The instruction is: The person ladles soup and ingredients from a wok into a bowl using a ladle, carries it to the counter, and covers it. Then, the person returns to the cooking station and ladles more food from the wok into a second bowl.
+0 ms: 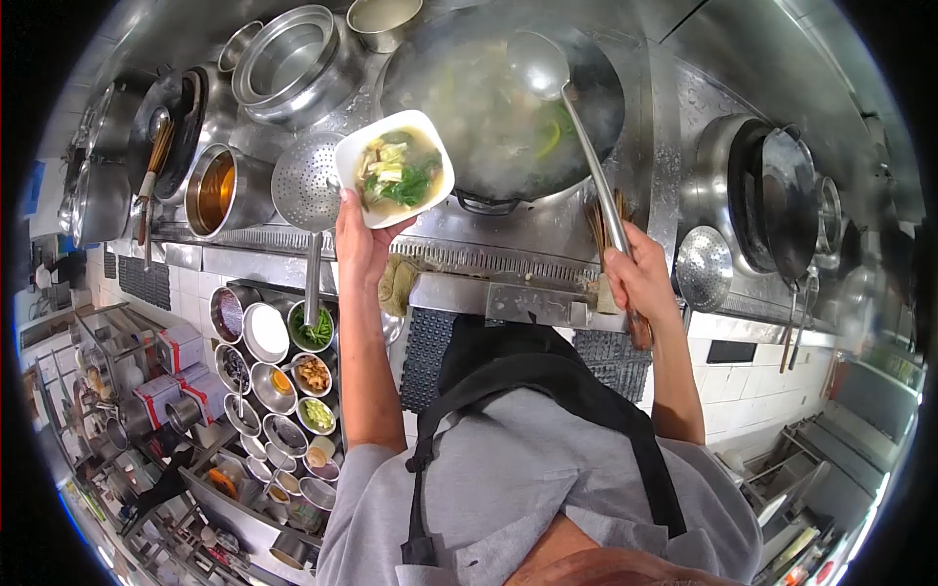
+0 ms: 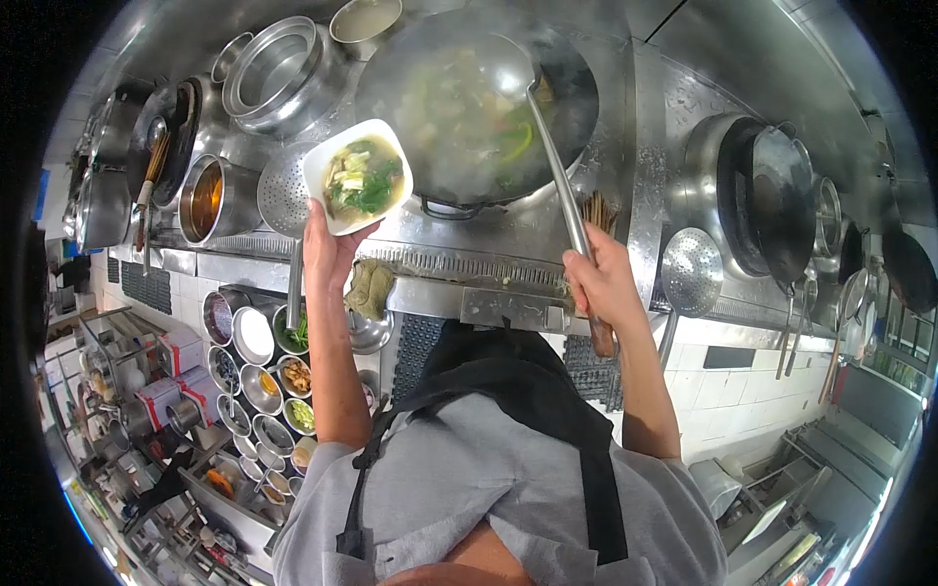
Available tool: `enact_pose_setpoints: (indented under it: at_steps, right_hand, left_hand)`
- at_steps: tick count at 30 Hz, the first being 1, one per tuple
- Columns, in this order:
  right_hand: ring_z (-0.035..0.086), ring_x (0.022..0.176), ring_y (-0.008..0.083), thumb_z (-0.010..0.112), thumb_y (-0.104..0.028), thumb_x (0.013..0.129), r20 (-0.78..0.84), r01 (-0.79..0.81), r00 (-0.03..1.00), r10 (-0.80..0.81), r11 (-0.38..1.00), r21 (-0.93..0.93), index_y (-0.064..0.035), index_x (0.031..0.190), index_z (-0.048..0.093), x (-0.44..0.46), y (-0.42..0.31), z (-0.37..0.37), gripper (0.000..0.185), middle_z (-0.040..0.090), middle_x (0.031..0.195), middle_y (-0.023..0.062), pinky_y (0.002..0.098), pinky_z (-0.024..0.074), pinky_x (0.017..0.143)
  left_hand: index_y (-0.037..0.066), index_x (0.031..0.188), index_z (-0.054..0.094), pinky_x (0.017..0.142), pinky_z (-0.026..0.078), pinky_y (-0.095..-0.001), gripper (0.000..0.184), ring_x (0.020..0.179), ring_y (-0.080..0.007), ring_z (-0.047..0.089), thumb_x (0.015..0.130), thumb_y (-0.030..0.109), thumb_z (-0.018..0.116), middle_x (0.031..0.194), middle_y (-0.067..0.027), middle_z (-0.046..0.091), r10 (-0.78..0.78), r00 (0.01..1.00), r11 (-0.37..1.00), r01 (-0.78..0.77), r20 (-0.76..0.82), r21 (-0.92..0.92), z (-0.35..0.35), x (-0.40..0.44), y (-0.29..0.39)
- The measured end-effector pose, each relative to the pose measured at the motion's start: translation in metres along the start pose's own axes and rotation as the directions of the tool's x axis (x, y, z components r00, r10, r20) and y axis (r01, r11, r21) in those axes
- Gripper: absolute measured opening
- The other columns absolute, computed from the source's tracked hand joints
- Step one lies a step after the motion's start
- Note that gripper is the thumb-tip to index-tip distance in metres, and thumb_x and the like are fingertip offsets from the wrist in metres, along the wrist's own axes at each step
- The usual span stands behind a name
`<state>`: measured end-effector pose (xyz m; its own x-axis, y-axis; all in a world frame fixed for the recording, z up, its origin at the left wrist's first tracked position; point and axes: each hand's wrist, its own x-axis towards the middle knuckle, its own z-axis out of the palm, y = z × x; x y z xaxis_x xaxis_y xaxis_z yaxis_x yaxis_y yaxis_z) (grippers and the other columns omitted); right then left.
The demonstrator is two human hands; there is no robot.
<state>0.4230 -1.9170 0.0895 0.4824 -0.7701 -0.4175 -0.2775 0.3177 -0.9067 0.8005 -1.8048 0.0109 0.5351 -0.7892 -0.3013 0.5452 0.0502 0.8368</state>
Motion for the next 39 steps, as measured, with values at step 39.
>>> enact_pose_setpoints:
  at_steps: [39]
  right_hand:
    - [0.038,0.039,0.0016,0.046,-0.016,0.109,0.24,-0.24,0.966,0.094,0.667,0.705,0.0022,0.151,0.042,-0.023,-0.019,0.011,0.046,0.044,0.068,-0.0036,0.0202,0.0358,0.032]
  left_hand:
    - [-0.001,0.147,0.038,0.084,0.067,-0.0482,0.057,0.112,-0.037,0.07,0.113,0.043,0.028,0.137,-0.0237,0.058,-0.071,0.997,0.997,0.072,0.036,-0.03,0.005,0.034,-0.015]
